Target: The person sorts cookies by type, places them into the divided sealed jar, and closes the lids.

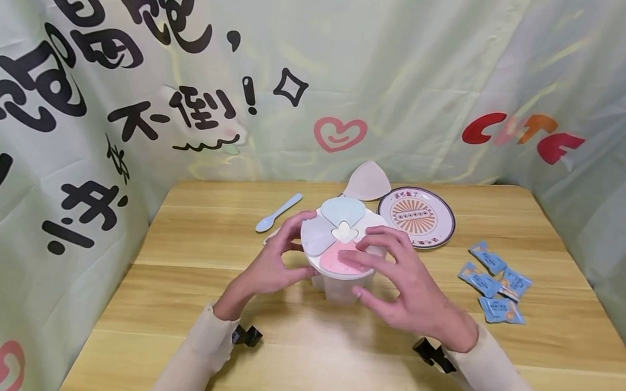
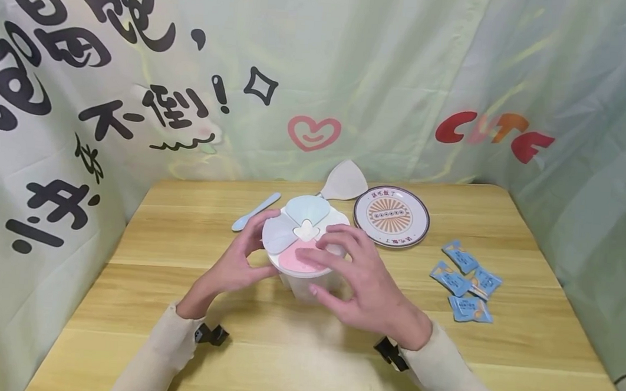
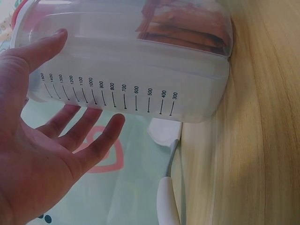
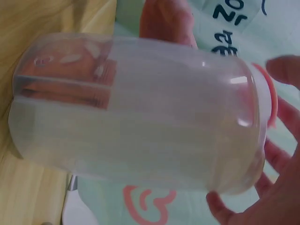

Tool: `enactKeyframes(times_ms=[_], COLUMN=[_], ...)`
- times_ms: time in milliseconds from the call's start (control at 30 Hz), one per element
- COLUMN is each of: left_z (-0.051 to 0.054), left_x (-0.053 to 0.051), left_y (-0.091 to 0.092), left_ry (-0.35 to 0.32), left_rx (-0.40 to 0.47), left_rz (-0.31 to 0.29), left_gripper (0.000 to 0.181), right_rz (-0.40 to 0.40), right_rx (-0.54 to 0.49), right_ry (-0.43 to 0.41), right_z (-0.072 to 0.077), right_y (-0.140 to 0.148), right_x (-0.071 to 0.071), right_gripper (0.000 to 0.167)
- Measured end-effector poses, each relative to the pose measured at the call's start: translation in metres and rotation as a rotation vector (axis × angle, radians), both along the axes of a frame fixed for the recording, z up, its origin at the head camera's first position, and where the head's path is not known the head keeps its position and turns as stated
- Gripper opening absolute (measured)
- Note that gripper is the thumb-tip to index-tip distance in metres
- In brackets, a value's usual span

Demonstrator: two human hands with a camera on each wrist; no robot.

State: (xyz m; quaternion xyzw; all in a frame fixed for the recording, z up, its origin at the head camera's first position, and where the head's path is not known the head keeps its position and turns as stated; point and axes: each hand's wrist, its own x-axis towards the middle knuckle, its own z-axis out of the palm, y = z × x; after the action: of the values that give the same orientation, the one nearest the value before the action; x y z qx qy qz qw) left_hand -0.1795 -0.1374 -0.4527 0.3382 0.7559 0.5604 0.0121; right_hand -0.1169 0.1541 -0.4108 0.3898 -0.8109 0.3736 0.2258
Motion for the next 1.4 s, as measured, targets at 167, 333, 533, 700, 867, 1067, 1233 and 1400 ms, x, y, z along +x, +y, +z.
enactKeyframes(times_ms=[167, 333, 533, 700, 867, 1067, 1233, 1400], left_z=[0.0, 0.002, 0.004, 0.003, 0.002, 0.002, -0.001, -0.003], left_x=[0.0, -0.001, -0.002, -0.002, -0.001, -0.004, -0.006, -0.007], left_y=[0.002, 0.002, 0.003, 0.002, 0.002, 0.0, -0.004, -0.004], left_ry=[0.003, 0.009, 0.009, -0.02, -0.061, -0.089, -0.119, -0.109], left_rx=[-0.005, -0.011, -0.012, -0.018, -0.027, -0.014, 0.036, 0.07], left_rz=[-0.006, -0.005, -0.009, -0.019, -0.054, -0.111, -0.149, -0.124], left_gripper=[0.103, 0.104, 0.103, 0.102, 0.102, 0.102, 0.103, 0.099], right_rz=[-0.06, -0.081, -0.097, -0.09, 0.013, 0.015, 0.025, 0.045], right_rx=[0.069, 0.044, -0.026, -0.042, -0.156, -0.229, -0.179, -0.18], right_ry=[0.063, 0.152, 0.219, 0.205, 0.159, 0.054, -0.127, -0.119], right_z=[-0.001, -0.004, -0.008, -0.007, 0.0, 0.005, 0.0, -0.008], right_y=[-0.006, -0.009, -0.015, -0.015, -0.004, 0.021, 0.031, 0.033], right_x=[0.002, 0.001, 0.0, 0.003, -0.002, -0.016, -0.026, -0.027], right_gripper=[0.043, 0.038, 0.035, 0.035, 0.033, 0.035, 0.044, 0.047])
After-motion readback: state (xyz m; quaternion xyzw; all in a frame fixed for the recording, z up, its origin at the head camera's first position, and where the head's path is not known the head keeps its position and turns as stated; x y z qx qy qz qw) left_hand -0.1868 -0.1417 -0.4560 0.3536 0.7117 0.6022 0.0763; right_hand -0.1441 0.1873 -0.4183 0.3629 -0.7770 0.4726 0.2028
